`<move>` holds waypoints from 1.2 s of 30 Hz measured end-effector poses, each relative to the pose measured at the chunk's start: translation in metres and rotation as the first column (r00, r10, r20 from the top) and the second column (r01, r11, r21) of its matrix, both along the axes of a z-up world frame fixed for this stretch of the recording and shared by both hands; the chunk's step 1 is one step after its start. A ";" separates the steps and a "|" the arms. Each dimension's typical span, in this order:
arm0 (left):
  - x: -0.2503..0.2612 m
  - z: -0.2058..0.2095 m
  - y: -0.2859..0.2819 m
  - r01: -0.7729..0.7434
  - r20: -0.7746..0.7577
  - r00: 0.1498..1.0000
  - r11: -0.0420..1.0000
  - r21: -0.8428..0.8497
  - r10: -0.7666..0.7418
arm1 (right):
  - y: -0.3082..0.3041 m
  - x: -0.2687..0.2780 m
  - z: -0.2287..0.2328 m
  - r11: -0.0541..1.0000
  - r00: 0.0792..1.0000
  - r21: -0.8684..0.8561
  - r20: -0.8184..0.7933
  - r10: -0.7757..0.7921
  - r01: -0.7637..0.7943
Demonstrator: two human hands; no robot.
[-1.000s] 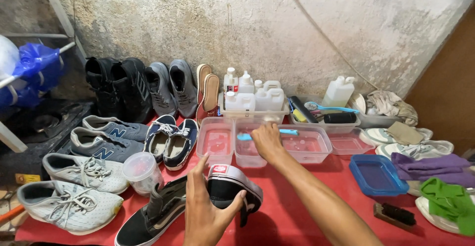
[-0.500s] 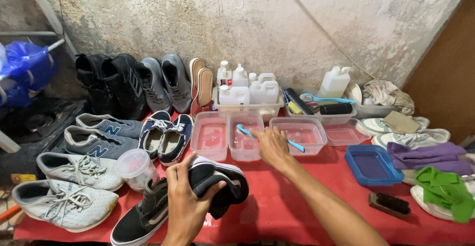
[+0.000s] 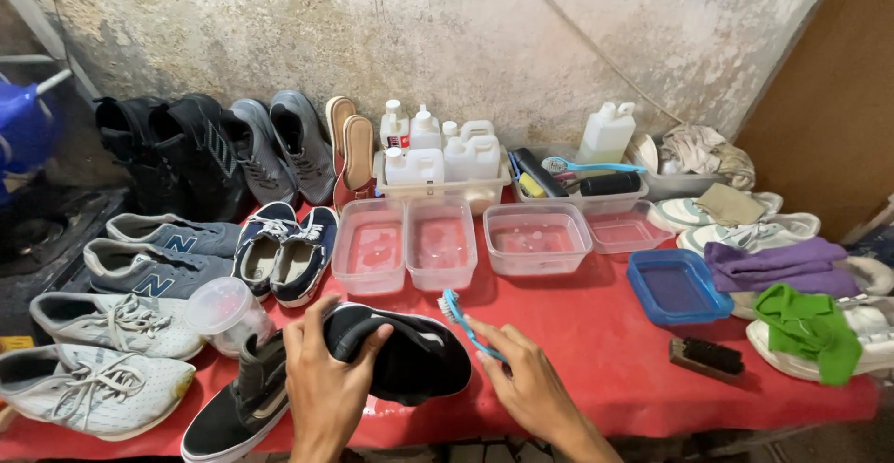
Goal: The person scrubs a black slip-on shoe with a blue brush, repeatedly dipping the brush into a container of soapy water. They clean the exterior, interior, and sole of the shoe, then place it on the table.
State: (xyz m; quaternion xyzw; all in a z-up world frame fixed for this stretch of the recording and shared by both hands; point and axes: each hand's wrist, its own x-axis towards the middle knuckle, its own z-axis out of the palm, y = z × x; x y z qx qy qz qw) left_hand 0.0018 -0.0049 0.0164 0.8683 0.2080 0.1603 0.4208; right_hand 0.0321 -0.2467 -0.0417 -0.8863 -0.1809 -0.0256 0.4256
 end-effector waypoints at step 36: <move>-0.002 -0.025 0.006 0.012 0.062 0.998 0.993 0.119 -0.020 | 0.001 -0.033 -0.097 0.998 0.995 -0.023 -0.079 -0.063 0.061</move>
